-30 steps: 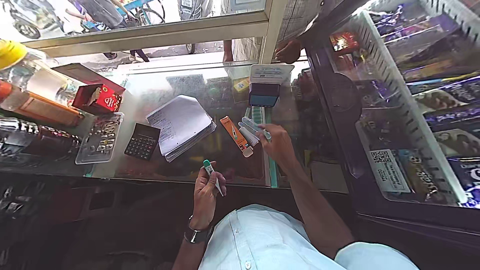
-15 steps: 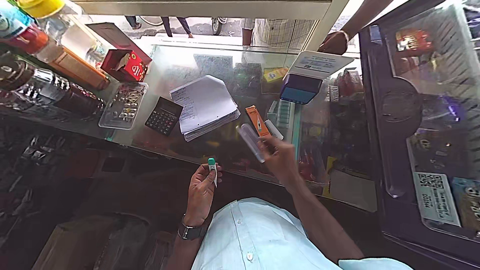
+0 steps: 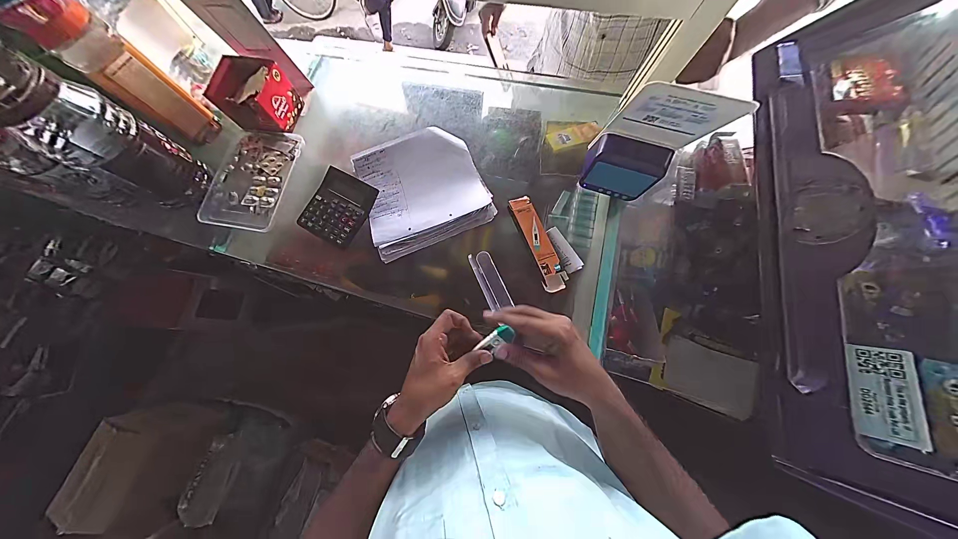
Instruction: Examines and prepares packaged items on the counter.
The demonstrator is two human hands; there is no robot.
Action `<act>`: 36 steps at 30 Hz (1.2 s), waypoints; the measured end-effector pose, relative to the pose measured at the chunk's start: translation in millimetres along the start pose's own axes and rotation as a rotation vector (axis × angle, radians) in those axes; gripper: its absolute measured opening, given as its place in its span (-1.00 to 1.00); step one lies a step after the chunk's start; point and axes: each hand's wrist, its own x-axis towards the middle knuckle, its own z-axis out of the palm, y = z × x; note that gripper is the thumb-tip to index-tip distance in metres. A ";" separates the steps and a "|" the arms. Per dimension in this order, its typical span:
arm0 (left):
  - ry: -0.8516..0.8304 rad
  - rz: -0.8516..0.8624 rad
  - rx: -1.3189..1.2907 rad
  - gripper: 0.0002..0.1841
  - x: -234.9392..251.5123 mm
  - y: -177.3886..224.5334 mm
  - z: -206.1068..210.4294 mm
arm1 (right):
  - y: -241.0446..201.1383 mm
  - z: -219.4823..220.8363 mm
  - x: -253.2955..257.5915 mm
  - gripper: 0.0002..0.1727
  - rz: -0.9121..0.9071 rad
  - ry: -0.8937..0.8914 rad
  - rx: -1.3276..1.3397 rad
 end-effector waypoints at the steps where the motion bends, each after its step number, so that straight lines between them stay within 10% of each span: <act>1: -0.044 0.022 0.012 -0.67 2.4 2.6 3.3 | -4.5 0.4 -3.5 -0.71 -0.037 -0.016 0.035; 10: 0.270 0.193 0.751 -0.70 63.6 -23.5 -31.3 | -8.2 -28.6 -21.5 -0.77 0.086 0.565 0.195; 15: -0.190 0.460 1.113 -0.62 120.7 -16.8 -36.8 | 1.6 -9.4 -26.1 -0.78 0.199 0.619 0.410; 19: -0.364 0.420 1.111 -0.75 154.2 -25.0 -31.2 | 8.7 1.4 -34.9 -0.80 0.203 0.635 0.177; 27: -0.171 0.103 1.062 -0.80 128.5 -22.7 -17.4 | 45.5 8.5 -26.8 -0.81 0.221 0.704 -0.335; 36: -0.014 0.214 0.991 -0.80 111.8 -41.4 -12.2 | 44.1 -27.2 6.0 -0.83 0.261 0.604 -0.357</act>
